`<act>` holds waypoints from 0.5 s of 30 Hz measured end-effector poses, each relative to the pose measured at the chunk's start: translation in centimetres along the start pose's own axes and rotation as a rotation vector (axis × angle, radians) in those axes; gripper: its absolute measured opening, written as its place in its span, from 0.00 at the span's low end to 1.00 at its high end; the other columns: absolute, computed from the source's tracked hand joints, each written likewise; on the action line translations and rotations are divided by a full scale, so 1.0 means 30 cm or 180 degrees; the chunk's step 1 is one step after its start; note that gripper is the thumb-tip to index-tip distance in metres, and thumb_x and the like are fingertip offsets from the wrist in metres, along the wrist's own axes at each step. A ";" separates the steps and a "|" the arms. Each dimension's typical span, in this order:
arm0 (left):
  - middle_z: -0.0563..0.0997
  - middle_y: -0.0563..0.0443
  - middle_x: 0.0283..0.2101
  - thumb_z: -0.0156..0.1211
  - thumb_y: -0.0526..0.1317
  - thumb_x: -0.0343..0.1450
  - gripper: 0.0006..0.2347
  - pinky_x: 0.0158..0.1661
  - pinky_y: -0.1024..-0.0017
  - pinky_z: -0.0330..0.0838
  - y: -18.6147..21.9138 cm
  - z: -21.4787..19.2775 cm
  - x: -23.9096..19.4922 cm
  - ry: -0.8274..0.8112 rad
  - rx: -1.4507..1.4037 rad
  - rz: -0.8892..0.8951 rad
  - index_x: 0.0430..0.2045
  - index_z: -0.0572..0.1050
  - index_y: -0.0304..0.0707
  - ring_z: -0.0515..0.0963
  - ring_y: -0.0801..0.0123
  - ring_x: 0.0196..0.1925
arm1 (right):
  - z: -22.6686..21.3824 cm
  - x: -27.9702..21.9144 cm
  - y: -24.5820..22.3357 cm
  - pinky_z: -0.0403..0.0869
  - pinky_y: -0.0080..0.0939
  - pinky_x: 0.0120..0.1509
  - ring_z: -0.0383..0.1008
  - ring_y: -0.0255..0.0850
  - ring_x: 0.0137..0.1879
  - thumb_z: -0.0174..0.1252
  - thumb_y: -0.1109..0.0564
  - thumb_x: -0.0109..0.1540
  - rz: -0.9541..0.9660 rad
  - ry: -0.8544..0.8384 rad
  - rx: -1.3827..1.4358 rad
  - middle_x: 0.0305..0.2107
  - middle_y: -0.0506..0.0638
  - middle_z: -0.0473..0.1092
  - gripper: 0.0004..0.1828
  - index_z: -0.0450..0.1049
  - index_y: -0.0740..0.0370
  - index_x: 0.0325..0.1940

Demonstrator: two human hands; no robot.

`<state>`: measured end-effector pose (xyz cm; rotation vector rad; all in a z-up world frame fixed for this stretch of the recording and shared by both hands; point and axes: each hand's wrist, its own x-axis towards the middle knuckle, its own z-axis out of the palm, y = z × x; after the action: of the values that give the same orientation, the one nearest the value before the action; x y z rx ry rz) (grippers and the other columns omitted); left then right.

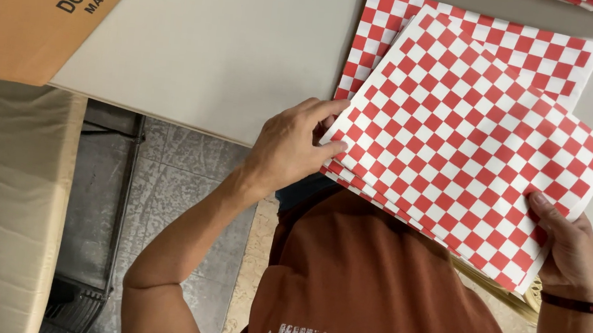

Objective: Folding stacks of red and white checkered paper sheets on a work table.

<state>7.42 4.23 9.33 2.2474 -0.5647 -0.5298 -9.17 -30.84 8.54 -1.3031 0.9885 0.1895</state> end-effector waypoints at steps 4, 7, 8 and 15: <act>0.80 0.43 0.47 0.63 0.39 0.69 0.26 0.45 0.70 0.82 0.028 0.019 -0.001 0.0124 -0.2044 0.0033 0.63 0.65 0.37 0.82 0.66 0.44 | 0.002 0.004 0.002 0.76 0.47 0.60 0.73 0.40 0.60 0.55 0.51 0.63 -0.0031 0.0039 -0.0019 0.57 0.42 0.70 0.27 0.63 0.52 0.67; 0.82 0.34 0.48 0.65 0.43 0.68 0.28 0.42 0.69 0.87 0.057 0.069 -0.025 -0.0261 -0.3260 -0.0488 0.62 0.65 0.31 0.87 0.57 0.43 | 0.008 -0.006 -0.006 0.76 0.48 0.60 0.73 0.41 0.60 0.55 0.51 0.64 -0.0006 0.0063 0.0002 0.57 0.43 0.70 0.26 0.63 0.53 0.66; 0.83 0.31 0.44 0.65 0.45 0.67 0.25 0.33 0.70 0.89 0.061 0.090 -0.033 -0.0465 -0.3207 -0.0713 0.55 0.71 0.24 0.88 0.51 0.37 | 0.014 -0.008 -0.012 0.76 0.50 0.60 0.72 0.42 0.60 0.54 0.52 0.64 0.0014 0.0029 0.0033 0.58 0.44 0.69 0.26 0.63 0.54 0.67; 0.82 0.46 0.25 0.52 0.45 0.76 0.16 0.18 0.71 0.75 0.052 0.229 -0.068 0.0221 -0.0790 0.0142 0.23 0.69 0.28 0.79 0.67 0.19 | 0.012 -0.004 -0.007 0.76 0.49 0.60 0.72 0.42 0.60 0.54 0.51 0.64 -0.0014 0.0040 0.0053 0.57 0.45 0.69 0.26 0.63 0.54 0.66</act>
<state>1.78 0.49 6.52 2.0052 -0.4844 -0.4701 -8.94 -30.56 8.75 -1.2927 0.9959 0.1697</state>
